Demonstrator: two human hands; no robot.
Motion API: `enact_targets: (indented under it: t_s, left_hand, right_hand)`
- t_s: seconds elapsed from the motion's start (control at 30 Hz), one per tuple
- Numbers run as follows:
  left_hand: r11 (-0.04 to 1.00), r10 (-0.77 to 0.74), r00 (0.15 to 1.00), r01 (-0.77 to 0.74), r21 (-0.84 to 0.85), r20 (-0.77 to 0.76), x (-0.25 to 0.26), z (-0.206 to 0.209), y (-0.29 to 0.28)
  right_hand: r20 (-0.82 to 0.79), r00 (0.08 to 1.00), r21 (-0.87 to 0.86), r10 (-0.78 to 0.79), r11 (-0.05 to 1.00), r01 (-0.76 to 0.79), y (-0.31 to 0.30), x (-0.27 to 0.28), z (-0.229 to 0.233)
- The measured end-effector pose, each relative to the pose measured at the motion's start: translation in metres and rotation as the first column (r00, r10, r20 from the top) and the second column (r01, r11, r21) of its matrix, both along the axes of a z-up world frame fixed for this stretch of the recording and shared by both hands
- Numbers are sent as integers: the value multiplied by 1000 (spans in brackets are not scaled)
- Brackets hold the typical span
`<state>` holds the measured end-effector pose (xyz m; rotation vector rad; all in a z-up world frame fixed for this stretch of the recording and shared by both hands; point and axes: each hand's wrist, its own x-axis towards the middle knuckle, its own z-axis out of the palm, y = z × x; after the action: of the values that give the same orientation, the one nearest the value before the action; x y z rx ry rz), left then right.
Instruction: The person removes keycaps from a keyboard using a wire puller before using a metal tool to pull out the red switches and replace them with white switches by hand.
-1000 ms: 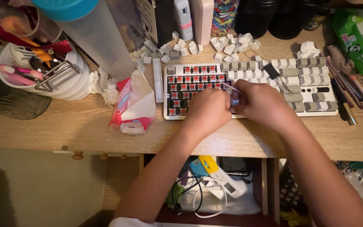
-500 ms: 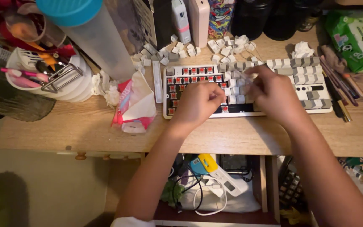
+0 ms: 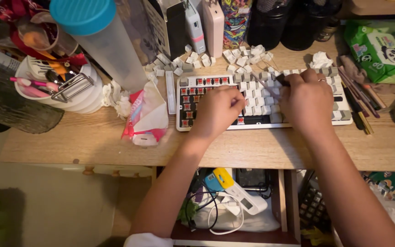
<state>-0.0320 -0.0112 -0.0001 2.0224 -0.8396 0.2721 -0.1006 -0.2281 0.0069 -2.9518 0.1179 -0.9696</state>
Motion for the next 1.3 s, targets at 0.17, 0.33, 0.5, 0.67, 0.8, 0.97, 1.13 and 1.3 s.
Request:
enact_targets:
  t_s: [0.17, 0.33, 0.5, 0.67, 0.8, 0.97, 1.13, 1.3]
  left_hand:
    - [999, 6, 1000, -5, 49, -22, -5, -6, -6]
    - [997, 2, 999, 1, 76, -35, -9, -1, -12]
    - [999, -28, 999, 29, 34, -34, -8, 1, -8]
    - [999, -31, 999, 32, -41, 34, 1, 2, 11]
    - [997, -20, 1000, 19, -71, -18, 7, 6, 27]
    - [970, -195, 979, 185, -159, -53, 8, 7, 43]
    - [987, -135, 991, 135, -86, 1, 4, 0, 48]
    - [988, -96, 994, 102, -115, 50, 6, -6, 45]
  right_hand:
    - [-45, 998, -79, -41, 996, 37, -6, 4, -9]
    - [-197, 976, 50, -96, 993, 108, -10, 9, -2]
    - [-389, 913, 56, -120, 987, 154, -15, 16, 16]
    - [-362, 931, 222, -57, 964, 146, -23, 20, 34]
    - [-75, 950, 732, 304, 663, -155, -14, 12, 44]
    - [166, 742, 914, 650, 181, -363, 22, 15, 31]
    - [29, 831, 875, 556, 388, -290, 52, 20, 29]
    - [-67, 851, 888, 521, 421, -188, 58, 22, 33]
